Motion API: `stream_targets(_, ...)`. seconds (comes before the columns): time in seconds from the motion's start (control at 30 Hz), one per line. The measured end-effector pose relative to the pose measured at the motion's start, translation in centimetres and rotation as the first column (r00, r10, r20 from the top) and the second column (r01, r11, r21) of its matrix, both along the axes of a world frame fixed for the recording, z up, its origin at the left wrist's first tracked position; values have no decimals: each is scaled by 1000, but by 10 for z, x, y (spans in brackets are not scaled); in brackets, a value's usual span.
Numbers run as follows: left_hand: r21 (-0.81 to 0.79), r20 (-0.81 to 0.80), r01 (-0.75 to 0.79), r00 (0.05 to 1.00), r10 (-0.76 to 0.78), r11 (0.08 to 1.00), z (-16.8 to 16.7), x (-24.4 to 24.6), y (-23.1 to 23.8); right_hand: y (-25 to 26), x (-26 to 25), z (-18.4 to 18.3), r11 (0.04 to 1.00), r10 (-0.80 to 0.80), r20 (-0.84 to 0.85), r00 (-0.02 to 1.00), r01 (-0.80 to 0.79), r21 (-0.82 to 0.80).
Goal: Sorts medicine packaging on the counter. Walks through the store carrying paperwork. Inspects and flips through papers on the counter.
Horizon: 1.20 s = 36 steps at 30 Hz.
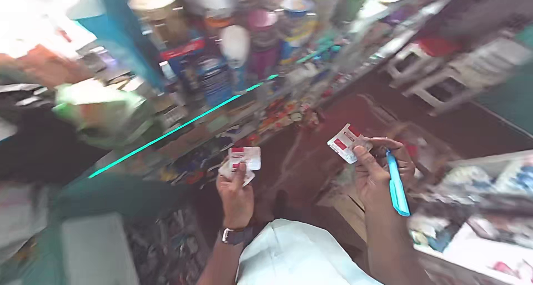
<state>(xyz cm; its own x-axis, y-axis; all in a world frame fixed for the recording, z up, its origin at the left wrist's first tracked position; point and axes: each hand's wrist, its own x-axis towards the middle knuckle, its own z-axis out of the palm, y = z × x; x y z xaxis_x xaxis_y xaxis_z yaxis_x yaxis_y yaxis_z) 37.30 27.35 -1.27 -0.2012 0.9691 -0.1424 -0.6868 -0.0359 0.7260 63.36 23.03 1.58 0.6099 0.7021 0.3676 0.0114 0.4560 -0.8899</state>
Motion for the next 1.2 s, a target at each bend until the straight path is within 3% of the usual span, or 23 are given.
stream_targets(0.1, -22, -9, 106, 994, -107, 994, -8, 75, 27, -32, 105, 2, 937, -342, -111, 933, 347, 27)
stream_targets(0.17, -33, -15, 197, 980, -198, 980, -6, 130, 42, -53, 171, 3, 877, -472, -117, 874, 479, 39)
stream_targets(0.3, -43, 11, 388, 921, -388, 920, -8, 242, 62, -76, 262, -3, 787, -598, -129, 791, 610, 90)
stream_targets(0.43, -14, 19, 539, 842, -539, 842, -6, 334, 84, -75, 296, -24, 772, -626, -156, 764, 635, 14)
stream_targets(0.57, 14, 79, 628, 775, -627, 778, -10, 416, 121, -29, 317, -47, 833, -547, -284, 787, 544, -97)
stream_targets(0.63, -1, 106, 662, 745, -658, 749, -14, 455, 144, 3, 343, -48, 863, -489, -357, 796, 501, -66)
stream_targets(0.83, 58, 117, 738, 664, -739, 673, -30, 578, 246, 115, 467, -34, 867, -488, -195, 851, 499, 5)
stream_targets(1.07, 26, 114, 853, 516, -849, 522, -26, 737, 331, 210, 591, -25, 904, -426, -261, 866, 421, -77)
stream_targets(1.2, 34, 122, 869, 486, -865, 493, -27, 820, 365, 252, 671, -28, 908, -419, -315, 851, 400, -127)
